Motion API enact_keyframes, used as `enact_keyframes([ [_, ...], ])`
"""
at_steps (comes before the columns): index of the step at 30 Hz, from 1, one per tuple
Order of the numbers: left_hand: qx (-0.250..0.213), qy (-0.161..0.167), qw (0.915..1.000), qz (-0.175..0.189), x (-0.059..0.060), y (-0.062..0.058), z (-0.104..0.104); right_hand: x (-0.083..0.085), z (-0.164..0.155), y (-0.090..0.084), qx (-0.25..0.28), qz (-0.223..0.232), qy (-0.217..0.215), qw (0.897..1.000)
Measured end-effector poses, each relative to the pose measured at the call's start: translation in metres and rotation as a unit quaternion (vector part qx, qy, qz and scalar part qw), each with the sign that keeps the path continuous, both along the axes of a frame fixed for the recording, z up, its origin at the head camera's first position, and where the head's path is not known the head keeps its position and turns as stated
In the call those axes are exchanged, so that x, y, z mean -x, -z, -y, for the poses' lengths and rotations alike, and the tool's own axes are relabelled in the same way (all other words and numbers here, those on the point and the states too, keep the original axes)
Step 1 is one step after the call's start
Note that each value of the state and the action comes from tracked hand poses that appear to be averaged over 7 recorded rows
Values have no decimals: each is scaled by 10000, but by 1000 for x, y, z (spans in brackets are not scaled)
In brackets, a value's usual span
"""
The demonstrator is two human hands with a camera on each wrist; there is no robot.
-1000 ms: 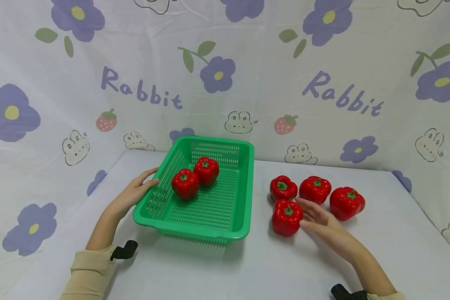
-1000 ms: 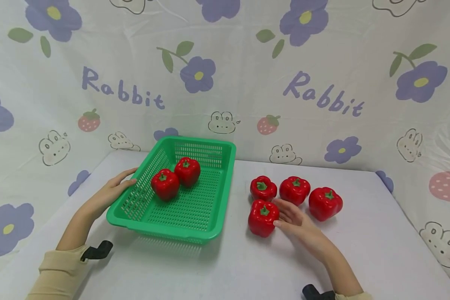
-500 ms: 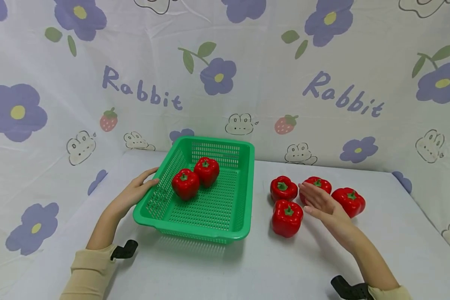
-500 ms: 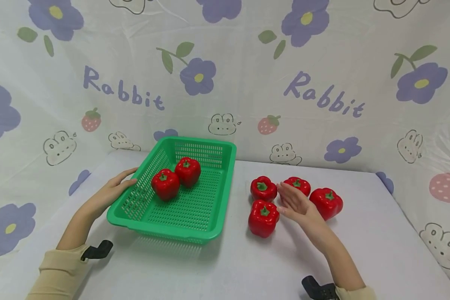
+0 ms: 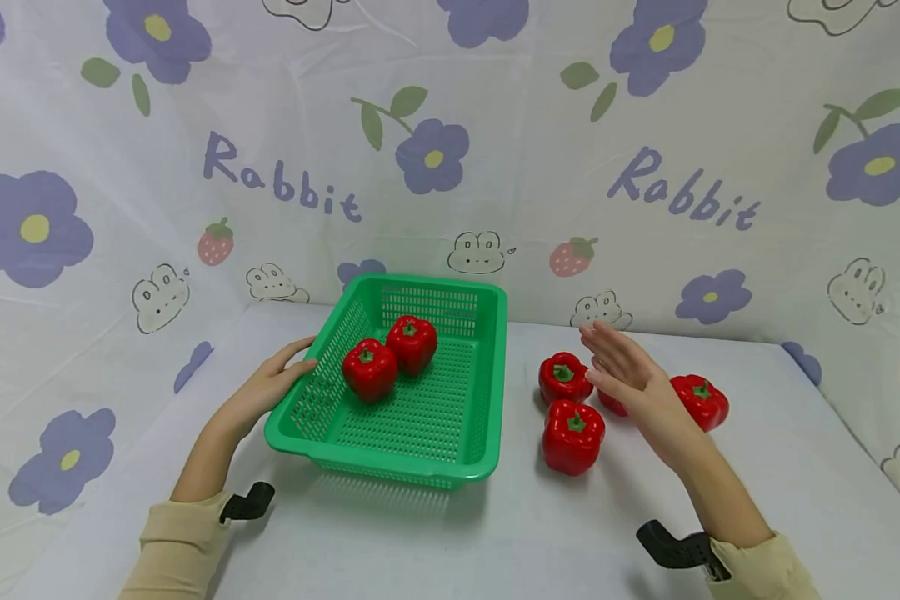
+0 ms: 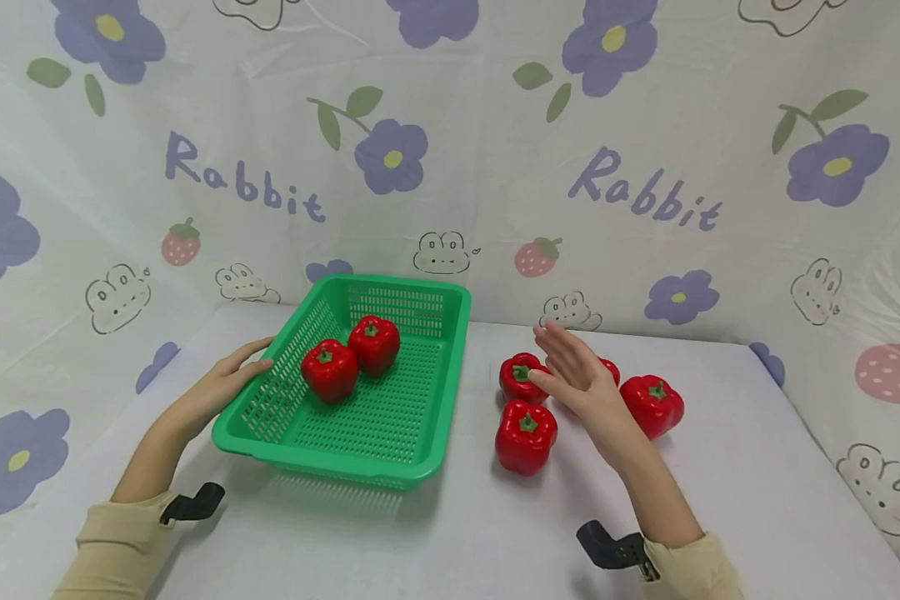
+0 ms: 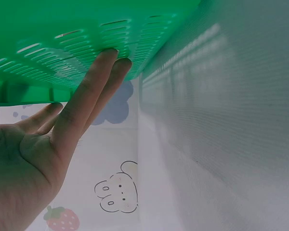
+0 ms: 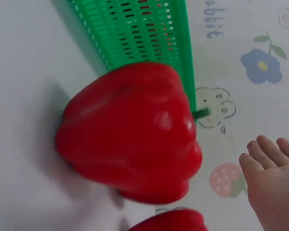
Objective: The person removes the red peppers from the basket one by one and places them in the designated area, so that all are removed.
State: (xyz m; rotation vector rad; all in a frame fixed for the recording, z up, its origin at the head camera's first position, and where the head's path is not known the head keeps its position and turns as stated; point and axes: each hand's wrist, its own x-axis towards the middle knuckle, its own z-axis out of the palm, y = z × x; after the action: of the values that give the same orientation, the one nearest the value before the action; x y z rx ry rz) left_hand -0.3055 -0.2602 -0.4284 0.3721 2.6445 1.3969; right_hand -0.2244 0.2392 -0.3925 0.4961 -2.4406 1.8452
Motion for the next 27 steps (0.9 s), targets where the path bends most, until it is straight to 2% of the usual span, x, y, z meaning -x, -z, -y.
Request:
enact_keyframes([
  [9,32,7,10000,57,1,-1,-1,17,36,-19,102,53,180,9998],
  [21,-22,-4,10000,68,1,0,-1,48,90,-40,557,16,-222,9982],
  [27,-41,-5,10000,79,2,-1,-1,58,117,-48,838,-19,-258,9961],
])
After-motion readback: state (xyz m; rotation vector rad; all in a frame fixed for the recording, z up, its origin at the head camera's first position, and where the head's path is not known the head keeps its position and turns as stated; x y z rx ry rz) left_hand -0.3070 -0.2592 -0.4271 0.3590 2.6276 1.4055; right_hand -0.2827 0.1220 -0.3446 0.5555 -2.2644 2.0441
